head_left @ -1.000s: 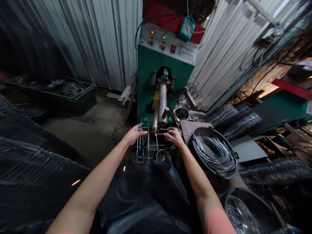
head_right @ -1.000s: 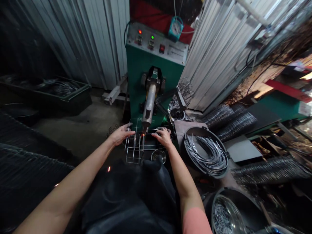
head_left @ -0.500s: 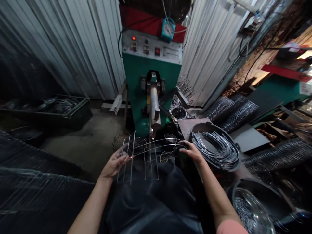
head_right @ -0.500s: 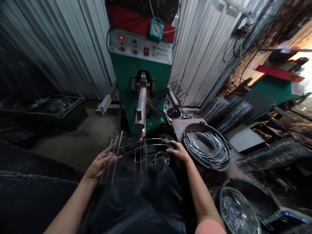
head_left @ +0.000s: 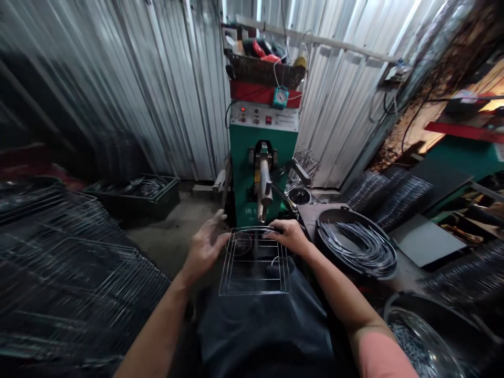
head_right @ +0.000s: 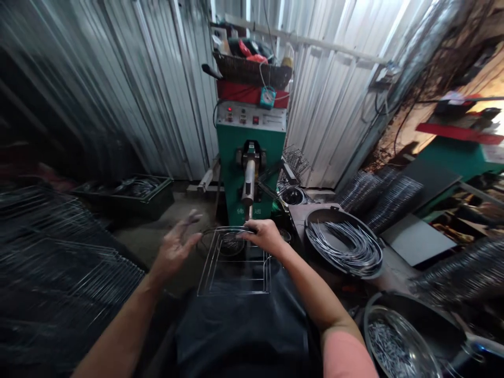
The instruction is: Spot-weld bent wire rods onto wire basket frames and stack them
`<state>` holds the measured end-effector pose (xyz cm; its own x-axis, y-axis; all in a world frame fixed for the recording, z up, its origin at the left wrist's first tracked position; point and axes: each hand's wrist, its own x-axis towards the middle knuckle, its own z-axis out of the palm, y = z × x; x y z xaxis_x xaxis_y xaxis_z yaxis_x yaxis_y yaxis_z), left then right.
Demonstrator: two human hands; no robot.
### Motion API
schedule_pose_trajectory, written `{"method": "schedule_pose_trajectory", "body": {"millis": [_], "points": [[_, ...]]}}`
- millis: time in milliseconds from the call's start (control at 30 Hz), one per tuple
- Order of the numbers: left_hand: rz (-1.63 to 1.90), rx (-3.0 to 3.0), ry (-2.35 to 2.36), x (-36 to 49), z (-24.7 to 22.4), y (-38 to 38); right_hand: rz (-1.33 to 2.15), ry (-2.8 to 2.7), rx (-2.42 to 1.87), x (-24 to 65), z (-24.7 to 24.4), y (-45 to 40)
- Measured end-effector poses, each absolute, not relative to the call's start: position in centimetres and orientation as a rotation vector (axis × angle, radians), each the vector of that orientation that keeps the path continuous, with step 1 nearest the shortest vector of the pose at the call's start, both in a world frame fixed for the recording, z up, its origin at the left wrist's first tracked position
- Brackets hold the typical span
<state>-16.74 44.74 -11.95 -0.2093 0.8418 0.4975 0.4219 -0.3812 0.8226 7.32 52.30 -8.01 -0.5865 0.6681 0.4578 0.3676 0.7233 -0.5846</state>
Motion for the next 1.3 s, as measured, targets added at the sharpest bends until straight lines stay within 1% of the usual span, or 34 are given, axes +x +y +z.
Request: {"method": "schedule_pose_trajectory", "body": {"millis": [67, 133, 233, 333, 400, 533, 667, 800, 933, 1067, 1300], "points": [[1.456, 1.919, 1.39, -15.1, -9.1, 44.6, 0.538, -2.26, -0.823, 6.5, -7.0, 52.1], [1.394, 1.929, 1.284, -14.1, -7.2, 45.0, 0.569, -2.267, -0.858, 6.3, -5.7, 52.1], [1.412, 1.686, 1.194, -14.0, -5.7, 46.0, 0.643, -2.276, -0.839, 7.3, -3.9, 52.5], [1.341, 1.374, 1.186, -14.8, -5.7, 47.2, 0.638, -2.226, -0.835, 8.9, -4.3, 53.1], [1.249, 1.232, 1.201, -15.1, -6.6, 48.4, 0.634, -2.165, -0.888, 9.7, -6.3, 53.7], [1.03, 1.059, 1.223, -14.5, -10.3, 50.7, 0.683, -2.078, -1.112, 10.4, -12.3, 54.8], [0.956, 1.017, 1.195, -13.7, -14.1, 51.8, 0.735, -2.034, -1.251, 10.6, -17.0, 55.5], [0.996, 1.104, 1.168, -13.7, -16.2, 52.3, 0.724, -2.037, -1.283, 11.2, -18.7, 56.1], [1.03, 1.479, 1.256, -14.0, -17.9, 53.1, 0.703, -2.178, -1.231, 11.6, -18.4, 57.1], [1.051, 1.695, 1.278, -13.9, -19.1, 53.9, 0.529, -2.446, -1.135, 10.6, -17.3, 58.3], [0.954, 1.852, 1.328, -14.1, -19.4, 54.6, -0.108, -2.935, -1.32, 8.2, -15.7, 58.6]]}}
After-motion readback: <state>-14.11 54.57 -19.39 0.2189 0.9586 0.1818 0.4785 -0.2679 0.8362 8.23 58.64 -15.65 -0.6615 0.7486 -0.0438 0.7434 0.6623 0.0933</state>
